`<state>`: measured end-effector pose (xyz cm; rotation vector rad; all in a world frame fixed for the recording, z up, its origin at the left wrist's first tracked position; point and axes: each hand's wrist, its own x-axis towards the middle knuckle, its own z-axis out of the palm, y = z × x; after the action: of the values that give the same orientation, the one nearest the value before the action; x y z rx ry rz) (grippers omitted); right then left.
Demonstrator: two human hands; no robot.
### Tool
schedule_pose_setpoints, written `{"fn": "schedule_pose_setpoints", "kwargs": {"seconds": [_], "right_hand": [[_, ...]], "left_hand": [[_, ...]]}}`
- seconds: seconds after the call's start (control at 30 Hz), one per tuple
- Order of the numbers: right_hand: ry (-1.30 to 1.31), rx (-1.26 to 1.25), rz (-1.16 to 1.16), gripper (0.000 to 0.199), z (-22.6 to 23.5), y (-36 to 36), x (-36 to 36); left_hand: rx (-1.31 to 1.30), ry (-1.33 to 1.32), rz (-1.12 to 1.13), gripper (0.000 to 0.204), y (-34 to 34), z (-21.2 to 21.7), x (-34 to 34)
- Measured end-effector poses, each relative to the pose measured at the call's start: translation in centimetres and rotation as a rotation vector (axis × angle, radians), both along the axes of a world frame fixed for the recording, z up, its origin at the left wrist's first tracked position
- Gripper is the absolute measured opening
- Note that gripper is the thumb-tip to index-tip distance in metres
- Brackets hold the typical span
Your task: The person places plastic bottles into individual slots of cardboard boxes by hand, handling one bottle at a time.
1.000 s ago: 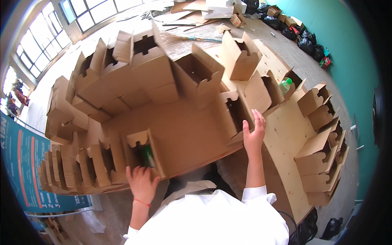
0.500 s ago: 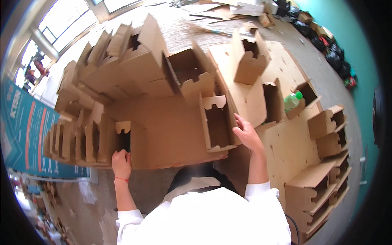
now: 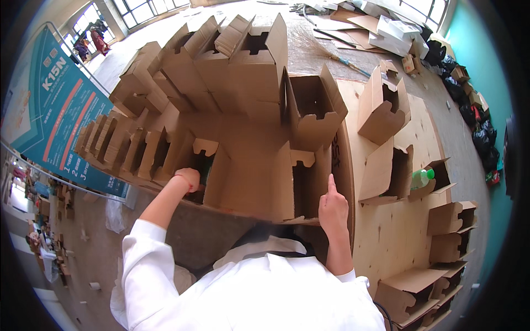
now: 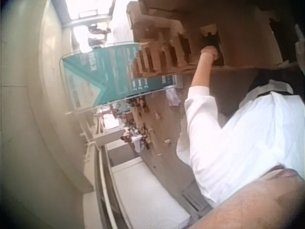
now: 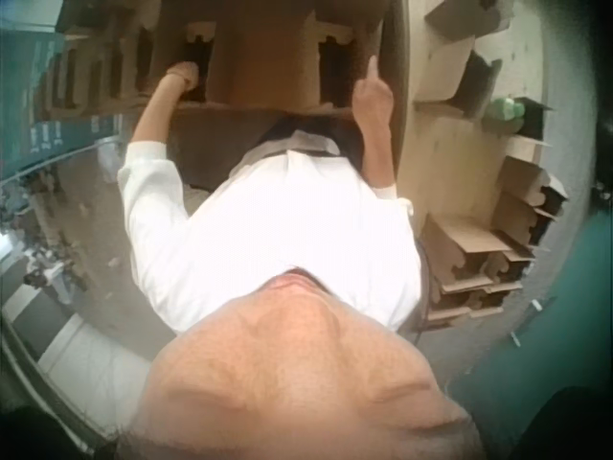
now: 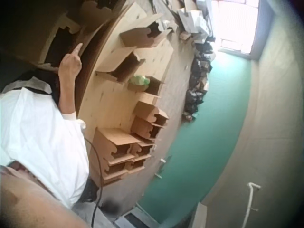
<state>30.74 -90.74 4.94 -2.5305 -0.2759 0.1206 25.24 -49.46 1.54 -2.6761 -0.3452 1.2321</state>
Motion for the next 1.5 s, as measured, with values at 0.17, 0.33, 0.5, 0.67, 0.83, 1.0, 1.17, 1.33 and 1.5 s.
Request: {"fn": "schedule_pose_setpoints", "kwargs": {"seconds": [0.17,0.33,0.5,0.67,0.83,1.0,1.17,1.33,1.5], "right_hand": [[-0.077,-0.083,0.037,0.054,0.4,0.8,-0.4],[-0.080,-0.079,0.074,0.053,0.1,1.2,-1.4],[-0.105,-0.083,0.083,0.052,-0.3,1.6,-1.5],[-0.066,-0.067,0.076,0.050,-0.4,2.0,-1.7],[-0.066,-0.055,0.080,0.049,-0.4,1.9,-1.6],[-0.043,-0.050,0.089,0.049,0.0,2.4,-1.5],[-0.124,0.032,0.105,0.050,-0.5,2.5,-1.6],[-0.054,0.034,0.095,0.051,0.3,2.6,-1.4],[-0.052,-0.012,0.094,0.048,-0.3,2.5,-1.3]], "left_hand": [[-0.332,-0.123,0.168,0.033,6.2,-15.0,-0.7],[-0.710,-0.257,0.659,0.041,5.3,-15.3,-2.2],[-0.946,-0.336,1.085,0.050,5.9,-16.8,-3.2],[-1.012,-0.510,1.284,0.060,6.4,-16.4,-4.5],[-0.350,-0.787,0.339,0.073,2.2,-0.9,-3.5],[-0.285,-0.850,0.418,0.034,2.2,4.6,-3.0],[-0.062,-1.199,-0.036,0.024,-2.8,10.0,-3.3],[-0.445,-1.530,-0.231,0.027,-10.5,18.7,-4.8],[-0.783,-1.581,-0.554,0.030,-15.7,16.6,-3.2]]}}
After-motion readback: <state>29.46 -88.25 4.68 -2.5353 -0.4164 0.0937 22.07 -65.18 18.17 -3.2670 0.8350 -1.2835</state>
